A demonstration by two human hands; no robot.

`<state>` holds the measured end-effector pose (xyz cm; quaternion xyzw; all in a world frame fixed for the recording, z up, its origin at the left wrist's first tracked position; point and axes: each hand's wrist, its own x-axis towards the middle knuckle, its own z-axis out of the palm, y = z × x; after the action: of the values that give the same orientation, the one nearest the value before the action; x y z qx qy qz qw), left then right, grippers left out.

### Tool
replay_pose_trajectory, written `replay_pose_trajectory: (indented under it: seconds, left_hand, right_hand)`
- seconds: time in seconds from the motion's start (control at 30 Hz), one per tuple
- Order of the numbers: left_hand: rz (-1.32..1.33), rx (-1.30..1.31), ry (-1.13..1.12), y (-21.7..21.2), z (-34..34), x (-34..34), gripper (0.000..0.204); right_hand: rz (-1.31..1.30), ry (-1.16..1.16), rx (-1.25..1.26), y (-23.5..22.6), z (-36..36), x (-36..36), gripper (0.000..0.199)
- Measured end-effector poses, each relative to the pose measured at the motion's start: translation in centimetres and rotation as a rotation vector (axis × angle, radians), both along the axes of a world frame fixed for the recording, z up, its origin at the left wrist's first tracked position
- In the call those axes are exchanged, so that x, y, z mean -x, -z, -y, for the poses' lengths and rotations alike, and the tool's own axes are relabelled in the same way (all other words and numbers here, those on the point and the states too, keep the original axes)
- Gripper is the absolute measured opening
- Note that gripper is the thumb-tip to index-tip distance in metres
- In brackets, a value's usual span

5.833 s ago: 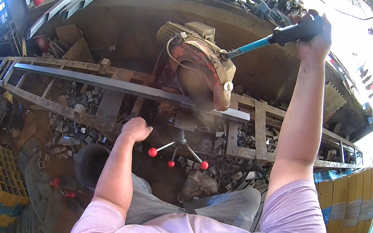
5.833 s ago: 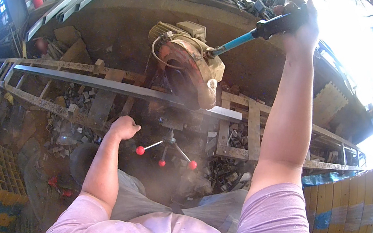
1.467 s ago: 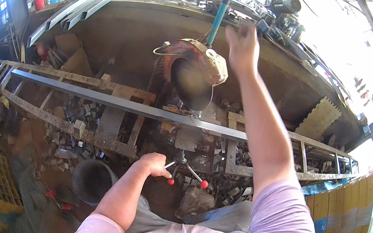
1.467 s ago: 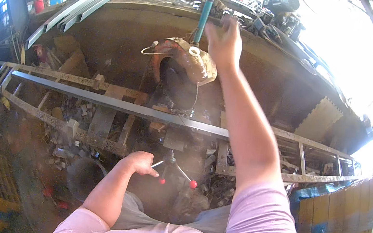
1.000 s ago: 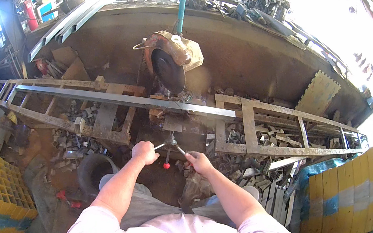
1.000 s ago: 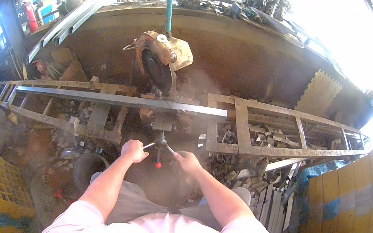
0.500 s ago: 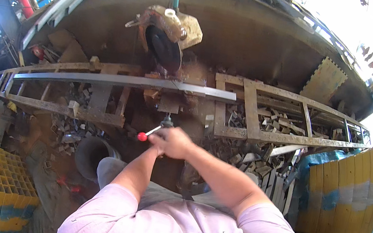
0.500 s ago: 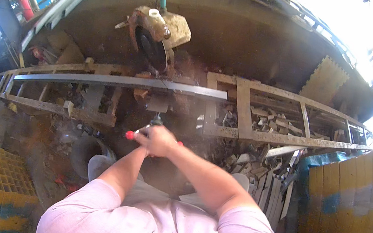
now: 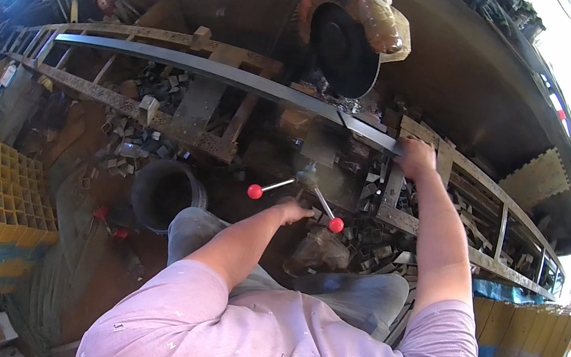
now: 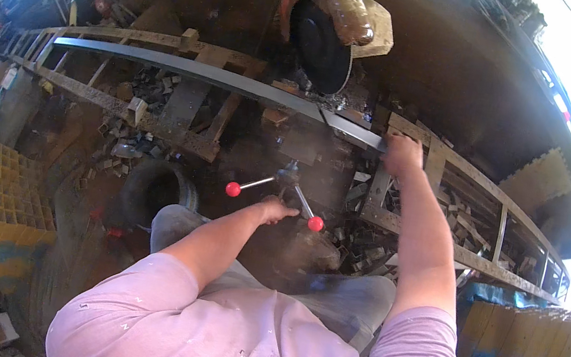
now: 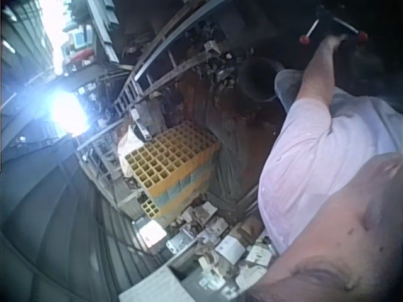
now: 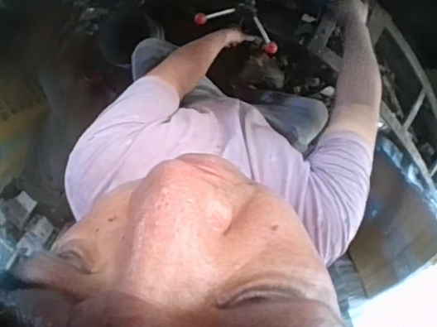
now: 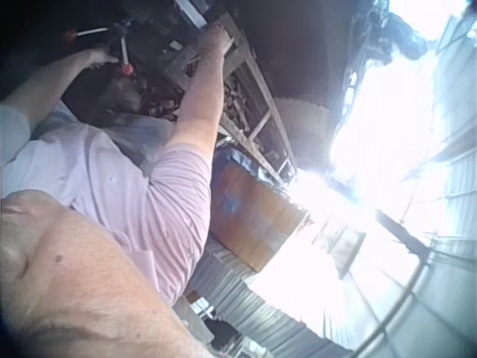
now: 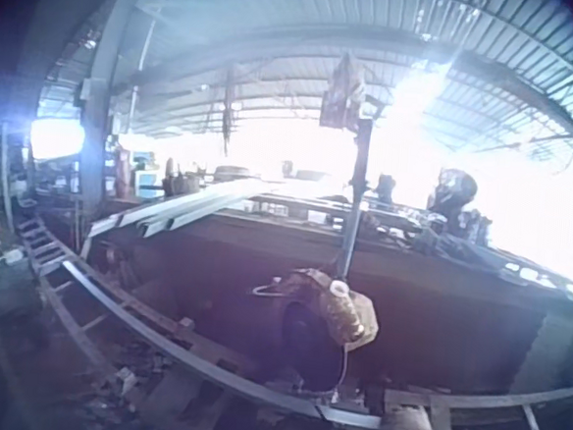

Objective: The person sits on the floor and repeatedly places long metal bars into a chop saw, cuts them, and removes the cut pieces. The person handles the bars and the saw handle directly.

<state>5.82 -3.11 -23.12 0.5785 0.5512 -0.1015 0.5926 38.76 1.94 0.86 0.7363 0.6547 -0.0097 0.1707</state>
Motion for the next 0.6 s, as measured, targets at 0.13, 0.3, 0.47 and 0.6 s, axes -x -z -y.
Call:
replay_pose_trajectory:
  seconds: [0.13,0.3,0.47,0.6]
  left_hand:
    - [-0.036,-0.080,0.075,-0.8,-0.3,-0.6,0.067]
    - [-0.048,-0.138,0.039,2.2,0.3,2.2,0.075]
    - [-0.157,-0.302,0.312,1.7,-0.9,3.1,0.086]
    - [-0.295,-0.436,0.486,-1.2,0.8,2.7,0.099]
  right_hand:
    - [0.183,0.055,-0.054,-2.1,2.4,-7.6,0.031]
    - [0.234,0.307,0.006,-12.6,12.4,-10.2,0.022]
    - [-0.155,0.632,-0.217,-7.3,33.1,-16.6,0.058]
    - [-0.951,1.044,-0.382,4.7,51.8,-12.2,0.069]
